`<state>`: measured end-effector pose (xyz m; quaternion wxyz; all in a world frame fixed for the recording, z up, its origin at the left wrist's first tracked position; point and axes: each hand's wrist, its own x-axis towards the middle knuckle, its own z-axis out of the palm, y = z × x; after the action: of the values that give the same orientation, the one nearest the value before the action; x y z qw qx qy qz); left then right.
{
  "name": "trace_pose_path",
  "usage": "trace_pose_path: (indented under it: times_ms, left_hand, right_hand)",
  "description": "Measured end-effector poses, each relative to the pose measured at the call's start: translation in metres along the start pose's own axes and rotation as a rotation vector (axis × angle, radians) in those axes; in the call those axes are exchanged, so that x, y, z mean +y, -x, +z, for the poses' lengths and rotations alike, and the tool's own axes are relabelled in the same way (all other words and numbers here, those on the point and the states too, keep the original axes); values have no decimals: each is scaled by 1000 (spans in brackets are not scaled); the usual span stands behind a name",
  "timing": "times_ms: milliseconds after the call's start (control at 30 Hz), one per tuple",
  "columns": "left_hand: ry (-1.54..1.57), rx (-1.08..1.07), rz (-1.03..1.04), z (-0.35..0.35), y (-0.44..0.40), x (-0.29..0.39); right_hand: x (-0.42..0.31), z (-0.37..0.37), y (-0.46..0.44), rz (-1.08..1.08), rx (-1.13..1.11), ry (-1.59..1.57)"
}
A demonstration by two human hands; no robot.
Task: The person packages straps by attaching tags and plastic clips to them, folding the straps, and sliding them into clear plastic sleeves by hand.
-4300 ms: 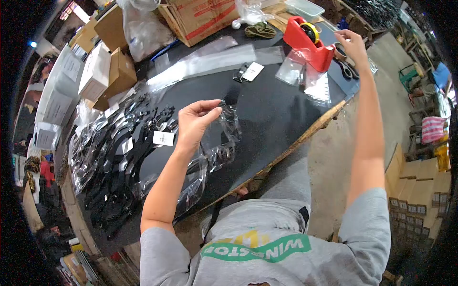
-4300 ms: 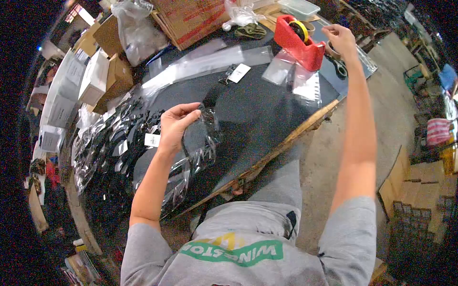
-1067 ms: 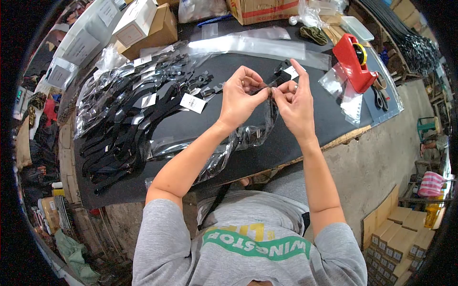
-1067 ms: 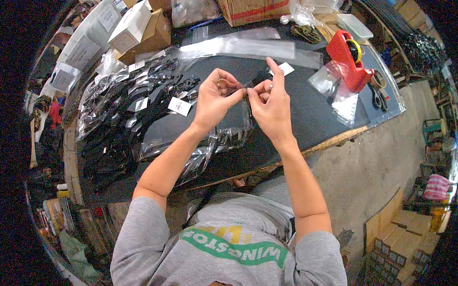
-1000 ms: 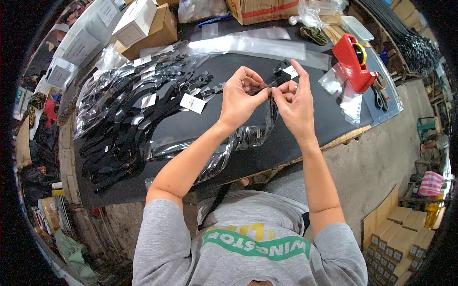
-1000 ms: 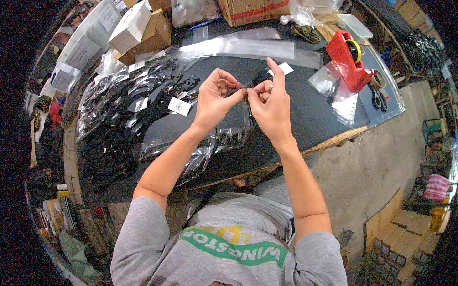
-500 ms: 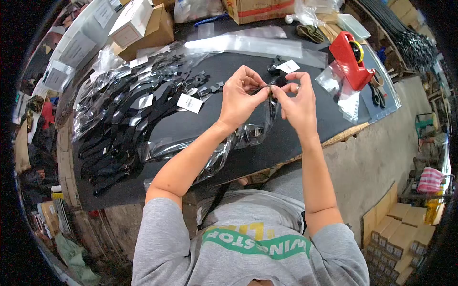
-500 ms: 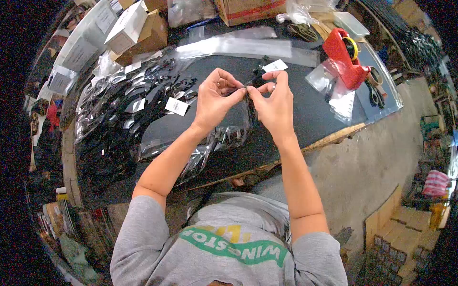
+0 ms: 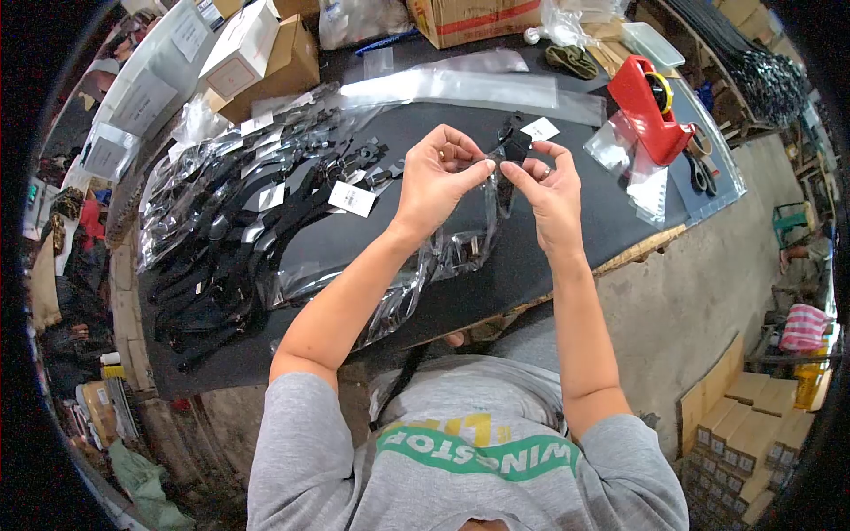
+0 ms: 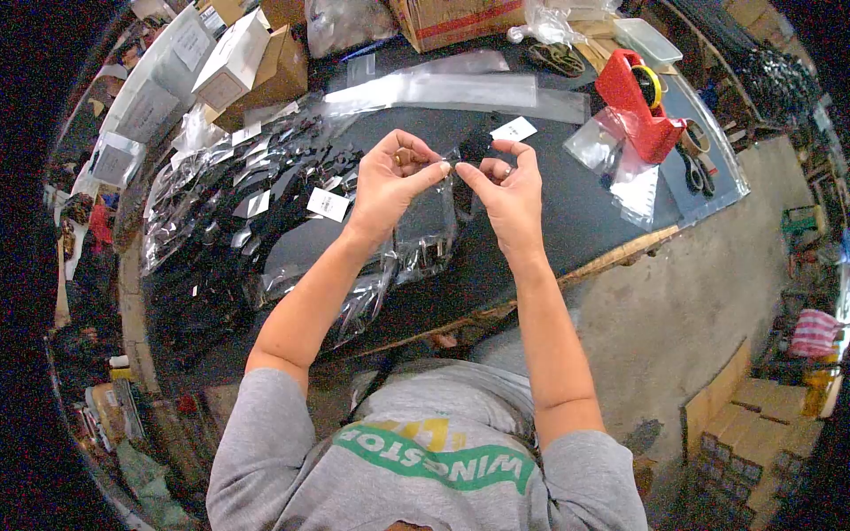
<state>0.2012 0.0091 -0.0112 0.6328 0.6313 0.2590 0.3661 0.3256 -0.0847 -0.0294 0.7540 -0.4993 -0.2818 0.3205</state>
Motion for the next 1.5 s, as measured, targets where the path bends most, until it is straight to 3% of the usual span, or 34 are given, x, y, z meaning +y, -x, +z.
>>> trace_pose_path:
  times_ms: [167, 233, 467, 767, 833, 867, 967, 1200, 1367, 1467, 1500]
  left_hand:
    - [35, -82, -54, -7, -1, 2]
    - [213, -164, -193, -13, -3, 5]
    - [52, -153, -146, -6, -3, 10]
    - [201, -257, -304, -12, -13, 7]
    - [285, -253, -555, -11, -14, 13]
    - [283, -255, -555, -14, -16, 9]
    - [337, -381, -690, -22, -20, 3]
    - [320, -586, -733, -29, -31, -8]
    - [510, -734, -878, -30, -36, -22]
    - [639, -890, -827, -28, -35, -22]
    - [564, -840, -821, -26, -34, -21]
  right_hand:
    - [-1, 3, 0, -19, -33, -40]
    - [-1, 3, 0, -32, -32, -5]
    - [-2, 6, 4, -45, -41, -47]
    - [3, -1, 5, -28, -42, -91]
    - [4, -4, 5, -15, -65, -114]
    - [3, -4, 5, -16, -64, -115]
    - [-1, -2, 7, 22, -49, -189]
    - [7, -9, 10, 59, -92, -188]
    - [-4, -11, 12, 121, -138, -139]
    - [-7, -13, 11, 121, -210, -96]
    - [-6, -14, 11, 113, -211, -97]
